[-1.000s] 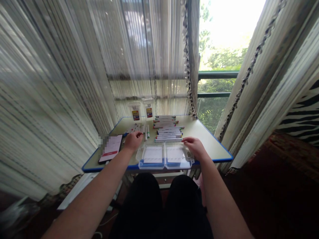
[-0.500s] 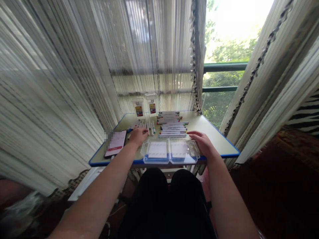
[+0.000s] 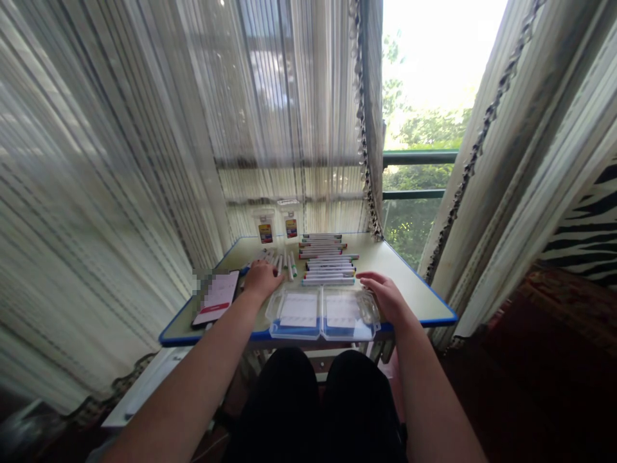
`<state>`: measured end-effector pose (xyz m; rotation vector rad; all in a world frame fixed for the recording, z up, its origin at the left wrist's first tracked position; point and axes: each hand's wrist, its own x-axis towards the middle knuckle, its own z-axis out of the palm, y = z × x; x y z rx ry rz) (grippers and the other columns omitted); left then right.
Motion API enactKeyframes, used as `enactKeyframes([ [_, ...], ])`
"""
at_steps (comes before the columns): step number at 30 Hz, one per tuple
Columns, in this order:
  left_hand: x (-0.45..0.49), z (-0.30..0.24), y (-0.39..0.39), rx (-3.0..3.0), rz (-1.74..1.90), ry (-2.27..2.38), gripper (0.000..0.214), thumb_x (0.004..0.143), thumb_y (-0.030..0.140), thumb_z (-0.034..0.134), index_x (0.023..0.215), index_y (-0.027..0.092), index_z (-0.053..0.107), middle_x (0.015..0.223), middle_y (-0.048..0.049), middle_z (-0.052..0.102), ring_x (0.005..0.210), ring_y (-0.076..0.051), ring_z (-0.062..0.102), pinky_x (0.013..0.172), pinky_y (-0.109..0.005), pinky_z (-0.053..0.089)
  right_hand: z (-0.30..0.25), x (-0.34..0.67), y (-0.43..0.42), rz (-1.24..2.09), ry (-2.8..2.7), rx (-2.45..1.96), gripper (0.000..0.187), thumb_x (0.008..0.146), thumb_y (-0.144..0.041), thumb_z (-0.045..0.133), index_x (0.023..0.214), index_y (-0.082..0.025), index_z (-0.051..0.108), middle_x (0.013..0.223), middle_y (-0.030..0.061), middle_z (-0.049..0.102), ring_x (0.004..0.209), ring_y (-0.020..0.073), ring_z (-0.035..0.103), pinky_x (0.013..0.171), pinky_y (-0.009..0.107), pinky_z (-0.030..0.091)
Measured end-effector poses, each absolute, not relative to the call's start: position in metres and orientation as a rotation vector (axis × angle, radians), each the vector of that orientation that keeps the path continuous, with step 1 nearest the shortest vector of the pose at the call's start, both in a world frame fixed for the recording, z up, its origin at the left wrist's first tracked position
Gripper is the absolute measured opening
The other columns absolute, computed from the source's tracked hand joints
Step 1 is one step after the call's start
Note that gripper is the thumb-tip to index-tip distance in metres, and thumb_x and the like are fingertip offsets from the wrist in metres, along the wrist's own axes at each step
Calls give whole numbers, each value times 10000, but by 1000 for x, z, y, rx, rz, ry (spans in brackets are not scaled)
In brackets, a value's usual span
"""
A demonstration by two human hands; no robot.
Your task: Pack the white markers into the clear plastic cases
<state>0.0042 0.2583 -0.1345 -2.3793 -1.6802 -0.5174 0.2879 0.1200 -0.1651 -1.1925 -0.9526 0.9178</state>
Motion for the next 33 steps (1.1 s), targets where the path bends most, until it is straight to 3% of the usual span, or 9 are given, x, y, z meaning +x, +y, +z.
enactKeyframes([
  [8,5,-138,257,-2344,-543,-1739,320,799,308,520,959,114,717,1052,-181,661,1085,-340,546,882,-399,450,-158,284,117,707,-1270,-1411,343,585,-295,735,911,-186,731,903,56,706,871,207,631,703,265,485],
  [20,1,-140,256,-2362,-689,-1797,251,822,190,493,972,128,683,1008,-165,682,1010,-311,611,842,-376,474,-163,285,122,701,-1151,-1400,281,600,-208,686,880,-187,713,901,55,718,794,174,660,680,253,529],
  [26,1,-137,258,-2238,-1082,-1871,261,840,136,454,1046,103,611,1007,-168,675,922,-263,643,810,-359,486,-163,285,122,689,-1146,-1415,261,620,-193,658,877,-189,706,886,43,720,796,164,663,701,247,533],
  [33,-5,-133,261,-2052,-1737,-1748,147,780,137,466,857,151,590,938,-135,665,938,-239,616,878,-375,473,-165,287,124,636,-1155,-1433,248,622,-204,652,863,-183,709,856,45,724,806,171,665,725,260,532],
])
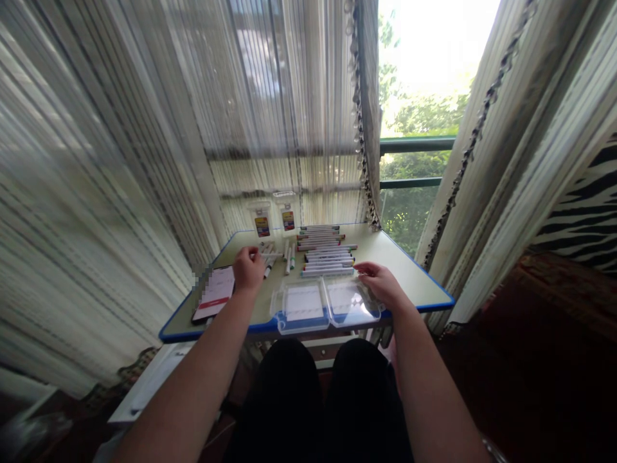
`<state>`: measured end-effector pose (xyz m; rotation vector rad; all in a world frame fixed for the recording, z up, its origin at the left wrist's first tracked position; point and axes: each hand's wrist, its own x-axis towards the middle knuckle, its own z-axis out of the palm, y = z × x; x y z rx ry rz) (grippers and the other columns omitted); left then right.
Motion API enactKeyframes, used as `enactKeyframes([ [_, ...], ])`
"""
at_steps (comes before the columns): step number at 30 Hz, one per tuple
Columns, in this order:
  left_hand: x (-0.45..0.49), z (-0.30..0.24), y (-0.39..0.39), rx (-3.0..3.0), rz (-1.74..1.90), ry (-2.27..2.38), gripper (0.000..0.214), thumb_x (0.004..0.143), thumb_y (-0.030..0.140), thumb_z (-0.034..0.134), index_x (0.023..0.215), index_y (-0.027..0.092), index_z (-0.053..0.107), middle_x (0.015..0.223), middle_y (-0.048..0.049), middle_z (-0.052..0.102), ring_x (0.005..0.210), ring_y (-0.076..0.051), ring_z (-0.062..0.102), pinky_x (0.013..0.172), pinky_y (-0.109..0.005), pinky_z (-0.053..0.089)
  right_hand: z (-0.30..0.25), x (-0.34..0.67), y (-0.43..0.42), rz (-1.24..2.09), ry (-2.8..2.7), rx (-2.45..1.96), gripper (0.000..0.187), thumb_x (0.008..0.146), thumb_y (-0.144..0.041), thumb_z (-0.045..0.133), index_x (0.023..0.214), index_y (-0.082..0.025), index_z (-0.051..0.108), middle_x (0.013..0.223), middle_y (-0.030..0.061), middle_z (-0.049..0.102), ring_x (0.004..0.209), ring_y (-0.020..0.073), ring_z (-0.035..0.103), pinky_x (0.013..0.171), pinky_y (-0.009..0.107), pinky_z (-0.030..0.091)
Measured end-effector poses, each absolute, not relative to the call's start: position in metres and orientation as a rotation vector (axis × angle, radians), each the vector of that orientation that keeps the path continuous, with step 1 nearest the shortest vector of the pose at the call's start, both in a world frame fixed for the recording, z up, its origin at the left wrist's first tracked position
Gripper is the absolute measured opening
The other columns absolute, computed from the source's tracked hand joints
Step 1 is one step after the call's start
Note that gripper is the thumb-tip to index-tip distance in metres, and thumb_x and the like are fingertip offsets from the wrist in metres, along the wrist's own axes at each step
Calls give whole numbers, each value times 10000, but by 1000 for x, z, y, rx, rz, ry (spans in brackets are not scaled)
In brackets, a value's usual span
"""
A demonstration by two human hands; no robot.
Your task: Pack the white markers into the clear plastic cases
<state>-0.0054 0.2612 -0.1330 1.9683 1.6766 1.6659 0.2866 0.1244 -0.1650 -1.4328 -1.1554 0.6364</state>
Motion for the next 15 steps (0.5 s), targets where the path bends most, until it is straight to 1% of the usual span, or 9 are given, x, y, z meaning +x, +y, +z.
enactKeyframes([
  [2,-6,-130,262,1825,1746,1626,147,773,165,455,854,164,578,960,-123,658,954,-229,604,891,-364,466,-166,287,125,621,-1159,-1424,245,619,-219,655,856,-184,709,851,44,724,812,174,663,738,268,528],
  [3,-6,-128,263,1741,1769,1593,160,771,179,441,862,173,572,957,-107,655,938,-216,603,871,-349,472,-166,287,125,612,-1164,-1422,244,618,-228,660,853,-185,710,854,45,724,817,177,662,747,273,526],
  [4,-6,-127,263,1655,1777,1547,175,765,189,423,868,182,564,935,-86,650,896,-199,604,828,-327,484,-166,287,125,604,-1170,-1423,247,616,-239,666,853,-186,711,857,46,724,820,180,661,752,279,525],
  [6,-3,-125,261,1495,1730,1409,190,733,190,389,847,196,541,830,-37,620,736,-156,587,678,-274,484,-166,287,125,600,-1182,-1429,257,617,-262,678,861,-188,712,862,50,724,822,189,661,750,292,526],
  [8,2,-124,257,1418,1567,1199,169,669,177,385,778,201,512,712,4,558,578,-118,516,544,-237,425,-165,287,124,611,-1194,-1430,271,624,-283,685,877,-191,714,871,55,726,836,199,662,749,300,528],
  [9,4,-124,254,1415,1461,1095,149,629,169,395,731,200,499,665,15,527,528,-107,477,506,-230,392,-164,286,124,619,-1200,-1428,278,627,-290,688,886,-193,715,878,56,727,847,203,662,753,301,528],
  [12,13,-124,245,1491,1150,902,107,530,149,416,604,189,482,562,21,468,466,-98,400,456,-235,320,-163,286,124,627,-1206,-1425,295,621,-307,701,891,-190,716,892,59,727,871,207,658,776,299,521],
  [15,19,-126,240,1513,1017,870,157,466,137,403,580,183,499,531,16,453,474,-101,372,456,-239,281,-162,286,125,627,-1180,-1412,320,596,-329,725,879,-181,712,903,63,724,861,205,653,782,300,516],
])
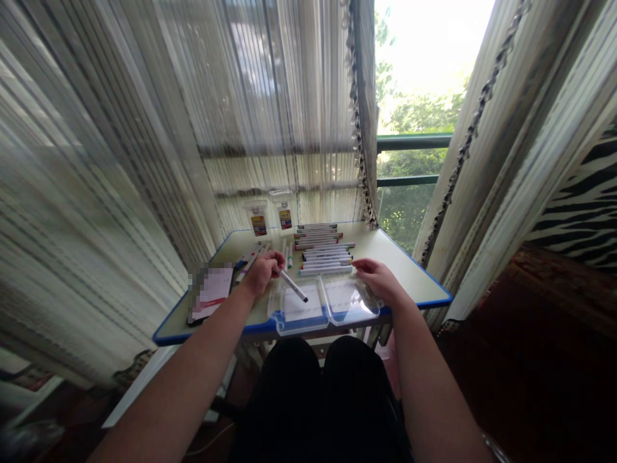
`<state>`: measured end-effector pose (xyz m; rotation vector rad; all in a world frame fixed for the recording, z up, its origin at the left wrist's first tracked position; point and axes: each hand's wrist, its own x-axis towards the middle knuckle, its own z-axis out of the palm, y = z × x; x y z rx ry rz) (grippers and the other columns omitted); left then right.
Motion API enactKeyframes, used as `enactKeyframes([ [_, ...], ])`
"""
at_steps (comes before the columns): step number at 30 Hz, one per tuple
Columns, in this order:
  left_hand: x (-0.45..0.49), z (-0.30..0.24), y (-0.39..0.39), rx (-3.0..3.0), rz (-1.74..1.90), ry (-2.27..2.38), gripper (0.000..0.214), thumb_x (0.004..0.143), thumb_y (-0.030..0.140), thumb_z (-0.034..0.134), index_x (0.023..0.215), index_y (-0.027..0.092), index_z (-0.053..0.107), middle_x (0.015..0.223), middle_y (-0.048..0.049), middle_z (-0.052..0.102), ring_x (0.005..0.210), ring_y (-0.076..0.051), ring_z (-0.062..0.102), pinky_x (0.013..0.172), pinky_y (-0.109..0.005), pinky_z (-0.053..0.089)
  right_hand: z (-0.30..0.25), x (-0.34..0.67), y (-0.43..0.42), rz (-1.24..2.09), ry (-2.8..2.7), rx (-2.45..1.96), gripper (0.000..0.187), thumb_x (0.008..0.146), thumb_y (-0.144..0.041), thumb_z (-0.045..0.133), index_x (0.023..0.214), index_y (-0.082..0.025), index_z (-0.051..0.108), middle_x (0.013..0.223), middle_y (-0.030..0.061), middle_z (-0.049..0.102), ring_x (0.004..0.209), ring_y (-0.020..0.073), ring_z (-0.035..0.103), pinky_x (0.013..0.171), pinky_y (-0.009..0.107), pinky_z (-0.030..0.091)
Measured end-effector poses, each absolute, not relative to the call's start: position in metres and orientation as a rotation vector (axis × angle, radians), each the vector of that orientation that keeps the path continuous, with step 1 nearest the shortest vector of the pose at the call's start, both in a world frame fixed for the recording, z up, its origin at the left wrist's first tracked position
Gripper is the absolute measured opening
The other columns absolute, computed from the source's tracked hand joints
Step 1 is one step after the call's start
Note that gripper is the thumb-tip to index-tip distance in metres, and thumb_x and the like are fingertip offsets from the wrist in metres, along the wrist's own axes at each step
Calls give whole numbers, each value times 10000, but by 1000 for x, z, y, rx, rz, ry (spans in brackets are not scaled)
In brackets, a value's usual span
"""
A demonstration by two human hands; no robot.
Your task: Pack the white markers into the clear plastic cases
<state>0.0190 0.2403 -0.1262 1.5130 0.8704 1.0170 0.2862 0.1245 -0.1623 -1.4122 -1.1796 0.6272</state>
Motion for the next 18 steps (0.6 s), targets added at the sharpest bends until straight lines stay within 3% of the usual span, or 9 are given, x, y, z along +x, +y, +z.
enactKeyframes([
  [8,23,-134,241,1575,936,901,213,421,131,390,589,179,512,502,17,449,475,-101,353,453,-236,255,-161,287,125,653,-1129,-1449,320,547,-333,773,826,-184,723,864,68,729,806,210,653,746,314,516],
  [18,23,-135,245,1478,961,887,229,425,162,391,624,191,500,567,-11,471,515,-122,405,459,-249,275,-161,288,120,559,-1084,-1473,330,616,-400,672,836,-160,729,797,55,715,704,176,615,667,294,465],
])
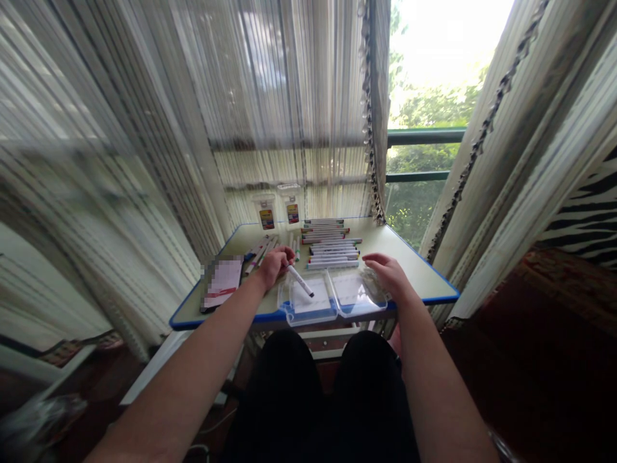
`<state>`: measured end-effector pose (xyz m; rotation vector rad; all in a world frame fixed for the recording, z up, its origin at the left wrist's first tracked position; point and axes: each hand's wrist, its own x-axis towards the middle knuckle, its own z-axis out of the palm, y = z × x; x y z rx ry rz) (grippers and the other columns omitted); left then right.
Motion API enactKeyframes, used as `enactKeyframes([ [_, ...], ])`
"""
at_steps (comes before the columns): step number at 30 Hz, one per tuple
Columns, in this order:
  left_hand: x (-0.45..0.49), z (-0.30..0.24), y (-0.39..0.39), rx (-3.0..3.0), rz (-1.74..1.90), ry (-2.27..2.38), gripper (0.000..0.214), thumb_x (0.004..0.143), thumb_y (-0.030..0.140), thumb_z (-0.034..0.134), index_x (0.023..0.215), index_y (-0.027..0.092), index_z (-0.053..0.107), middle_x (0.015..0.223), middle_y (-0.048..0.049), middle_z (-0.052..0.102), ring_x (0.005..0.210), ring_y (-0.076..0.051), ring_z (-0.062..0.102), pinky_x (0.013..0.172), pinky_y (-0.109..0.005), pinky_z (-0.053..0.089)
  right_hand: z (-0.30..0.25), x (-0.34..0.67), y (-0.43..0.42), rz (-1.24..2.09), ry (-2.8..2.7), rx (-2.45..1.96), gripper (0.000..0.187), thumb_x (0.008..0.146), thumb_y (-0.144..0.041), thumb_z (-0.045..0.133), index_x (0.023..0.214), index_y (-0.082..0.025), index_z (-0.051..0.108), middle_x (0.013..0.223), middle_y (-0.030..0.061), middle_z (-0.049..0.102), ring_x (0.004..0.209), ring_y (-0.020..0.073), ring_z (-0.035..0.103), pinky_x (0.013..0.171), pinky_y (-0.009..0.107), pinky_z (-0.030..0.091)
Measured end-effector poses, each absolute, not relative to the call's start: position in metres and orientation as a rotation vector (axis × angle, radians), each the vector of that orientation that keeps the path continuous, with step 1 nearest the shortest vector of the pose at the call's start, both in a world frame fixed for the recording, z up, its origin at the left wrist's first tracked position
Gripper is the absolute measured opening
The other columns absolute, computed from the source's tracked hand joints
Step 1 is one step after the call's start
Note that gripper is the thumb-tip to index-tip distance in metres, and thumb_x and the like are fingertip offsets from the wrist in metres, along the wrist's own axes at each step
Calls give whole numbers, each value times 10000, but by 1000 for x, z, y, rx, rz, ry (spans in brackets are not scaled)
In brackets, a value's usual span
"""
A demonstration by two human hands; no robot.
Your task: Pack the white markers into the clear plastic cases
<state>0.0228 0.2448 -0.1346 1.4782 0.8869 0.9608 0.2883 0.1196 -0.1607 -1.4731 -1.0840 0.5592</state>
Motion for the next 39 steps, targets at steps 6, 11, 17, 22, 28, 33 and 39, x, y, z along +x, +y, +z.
enactKeyframes([
  [6,19,-135,247,1382,995,798,221,412,167,392,595,186,514,560,-17,454,535,-126,415,476,-248,322,-157,287,117,335,-1109,-1460,259,652,-374,603,769,-167,708,789,70,713,748,210,635,736,338,488],
  [11,17,-135,243,1391,980,780,238,423,156,400,594,173,566,500,-7,429,508,-125,392,480,-256,316,-131,254,91,-292,-1191,-1480,209,784,-272,493,795,-193,687,841,90,697,789,221,616,838,381,479],
  [17,16,-133,240,1459,966,810,296,441,159,405,648,156,617,522,-9,463,530,-138,427,520,-274,350,-120,158,72,-30,-1885,-1473,234,851,-298,543,1015,-207,682,1020,95,680,905,230,625,844,371,489],
  [22,15,-133,239,1491,995,801,269,474,140,424,638,148,637,541,-5,511,533,-123,445,516,-255,343,-141,118,76,-60,-2006,-1418,450,779,-406,673,1191,-231,625,1240,112,613,1128,299,556,926,449,467],
  [28,17,-137,236,1780,969,908,234,536,160,440,640,148,649,484,15,506,486,-116,434,496,-247,315,-157,131,86,33,-2040,-1267,182,850,-272,596,745,-262,744,1081,36,710,957,216,655,866,385,508],
  [33,17,-138,234,1980,985,948,207,569,127,458,632,164,652,579,6,598,586,-134,532,586,-255,408,-147,143,96,219,-1931,-1272,188,785,-180,638,922,-255,743,1017,44,713,885,193,672,843,337,516],
  [39,20,-141,240,1753,897,736,387,543,45,495,868,143,680,759,-23,685,738,-150,612,729,-281,469,-142,156,116,181,-1939,-1452,211,784,-178,637,975,-201,724,770,38,673,784,192,600,789,334,481],
])
